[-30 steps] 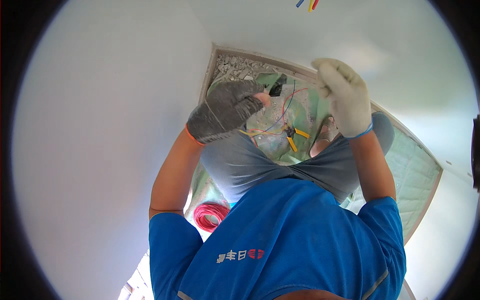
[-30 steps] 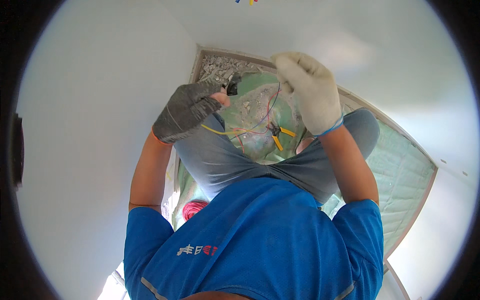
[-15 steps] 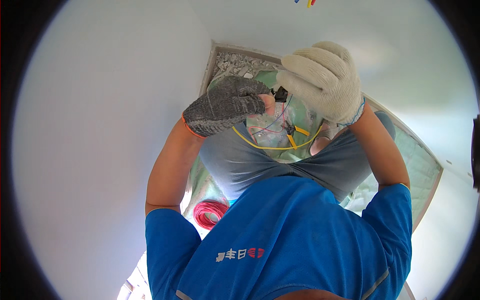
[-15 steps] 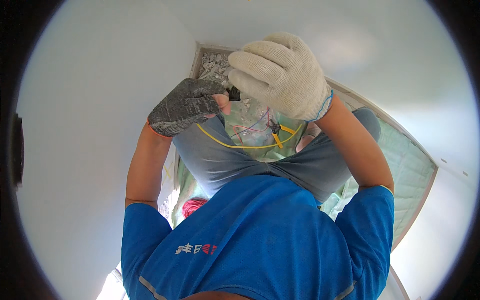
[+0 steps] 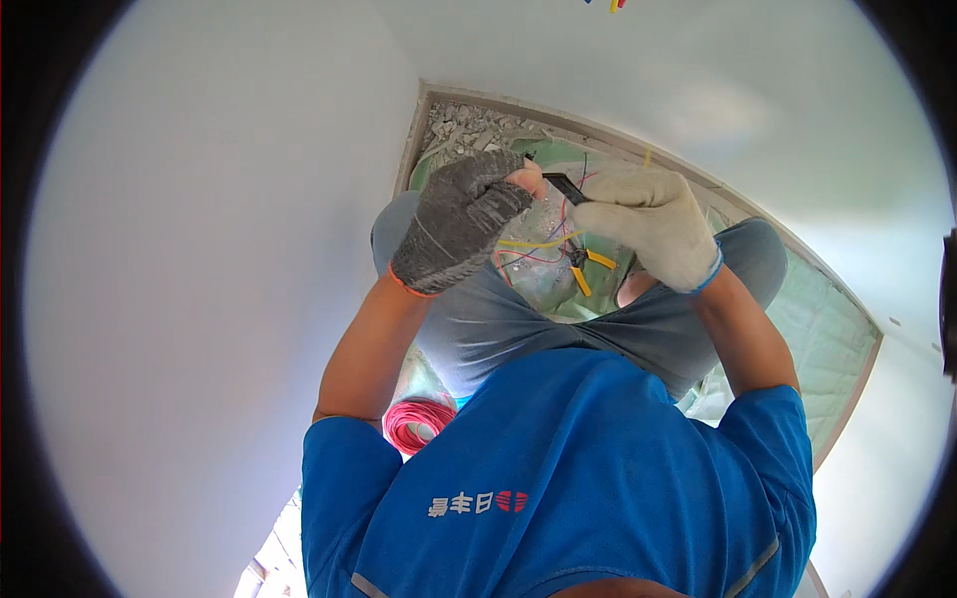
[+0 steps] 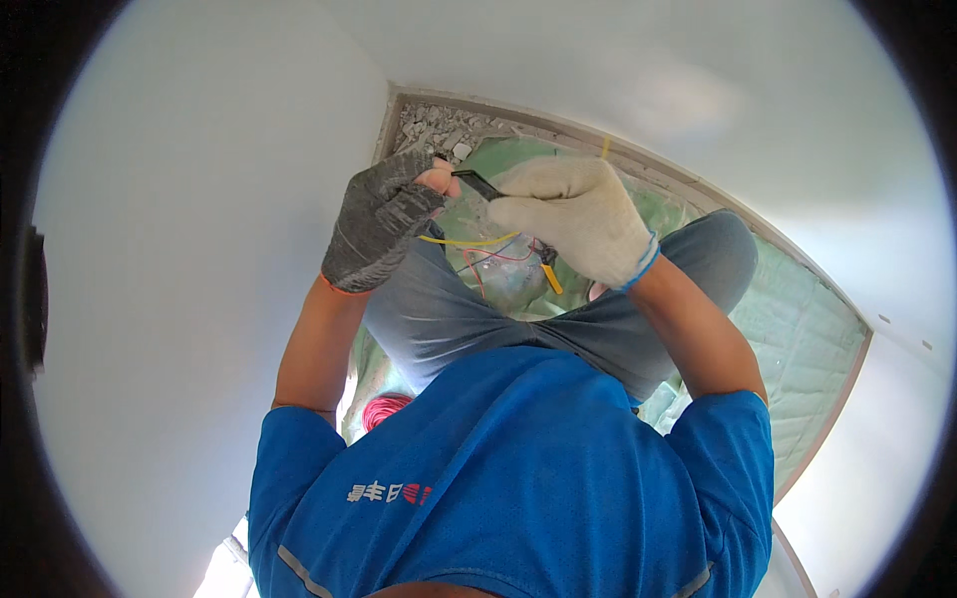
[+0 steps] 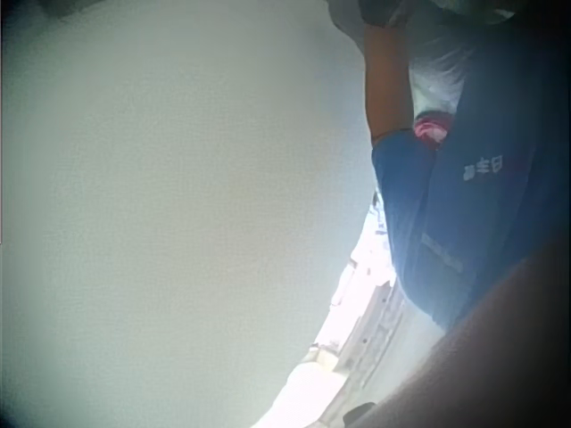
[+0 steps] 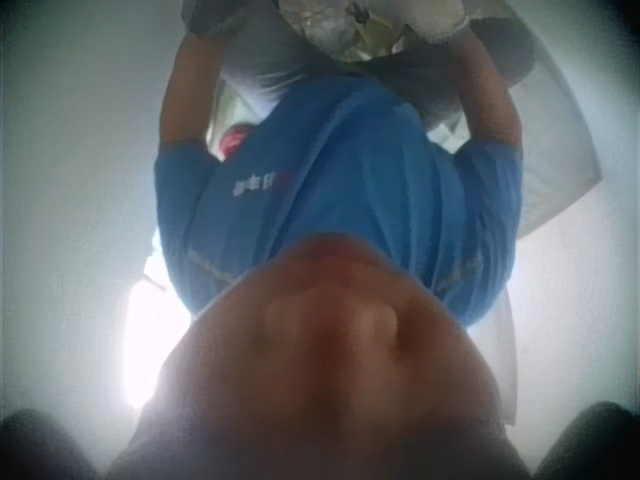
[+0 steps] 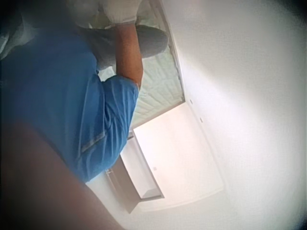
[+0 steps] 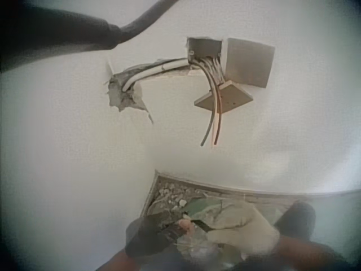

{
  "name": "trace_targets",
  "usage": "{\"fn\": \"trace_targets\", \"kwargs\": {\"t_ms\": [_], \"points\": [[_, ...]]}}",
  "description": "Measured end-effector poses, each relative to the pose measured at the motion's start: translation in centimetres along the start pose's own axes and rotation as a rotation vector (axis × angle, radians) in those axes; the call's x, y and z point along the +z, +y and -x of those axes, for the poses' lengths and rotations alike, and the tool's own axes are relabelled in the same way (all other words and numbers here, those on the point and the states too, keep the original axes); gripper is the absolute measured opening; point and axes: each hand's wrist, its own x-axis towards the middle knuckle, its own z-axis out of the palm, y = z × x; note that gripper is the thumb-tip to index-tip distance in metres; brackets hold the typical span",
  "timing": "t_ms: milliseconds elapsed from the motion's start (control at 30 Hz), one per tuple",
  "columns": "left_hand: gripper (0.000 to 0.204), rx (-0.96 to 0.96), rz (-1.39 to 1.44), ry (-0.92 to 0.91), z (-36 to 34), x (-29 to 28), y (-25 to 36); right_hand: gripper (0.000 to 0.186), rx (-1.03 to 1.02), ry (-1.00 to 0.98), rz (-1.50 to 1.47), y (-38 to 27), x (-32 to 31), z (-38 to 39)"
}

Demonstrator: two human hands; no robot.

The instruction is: Connecting wires in a ceiling electrical box and winding wire coils on the floor.

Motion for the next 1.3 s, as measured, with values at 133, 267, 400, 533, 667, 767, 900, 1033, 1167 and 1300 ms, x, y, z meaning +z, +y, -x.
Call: {"fn": "trace_targets", "kwargs": {"t_ms": [133, 267, 400, 533, 667, 767, 900, 1033, 1167, 1300], "points": [[0.022, 0.284, -0.311, 0.074, 0.7, 0.6, -1.6, 0.019, 0.497, -0.110, -0.783, 0.3, 0.4, 2.0], [0.022, 0.410, -0.766, -0.002, 2.1, 1.2, -0.5, 0.024, 0.550, 0.011, -1.331, 1.3, 1.9, 4.0], [0.029, 0.456, -1.005, -0.057, 3.6, 1.5, -0.1, 0.024, 0.523, -0.031, -1.532, 2.1, 2.5, 5.9], [0.029, 0.605, -1.153, -0.064, 4.3, 0.3, -2.1, 0.021, 0.026, 0.109, -0.587, 0.4, 2.4, 7.6], [0.023, 0.408, -1.094, 0.064, 7.0, -4.5, -6.2, 0.013, -0.538, 0.231, -1.092, 0.4, -10.8, 9.5], [0.021, 0.326, -1.145, 0.063, 8.0, -1.7, -6.4, 0.021, 0.056, 0.630, -0.403, 0.3, -6.9, 10.4], [0.027, 0.027, -1.017, -0.249, 3.0, 1.9, -4.0, 0.015, 0.118, 0.291, -0.441, -1.0, -4.5, 5.6], [0.027, 0.047, -0.971, -0.327, 2.1, 2.5, -5.5, 0.015, 0.181, 0.156, -0.487, -1.2, -5.6, 4.5], [0.028, 0.306, -0.674, 0.052, -2.3, -1.1, -3.6, 0.016, 0.145, 0.245, -0.404, -1.2, -6.3, 4.2], [0.042, 0.678, -0.903, 0.274, -9.7, -2.6, 7.1, 0.016, 0.016, 0.329, -0.522, -2.2, -7.3, 3.3]]}}
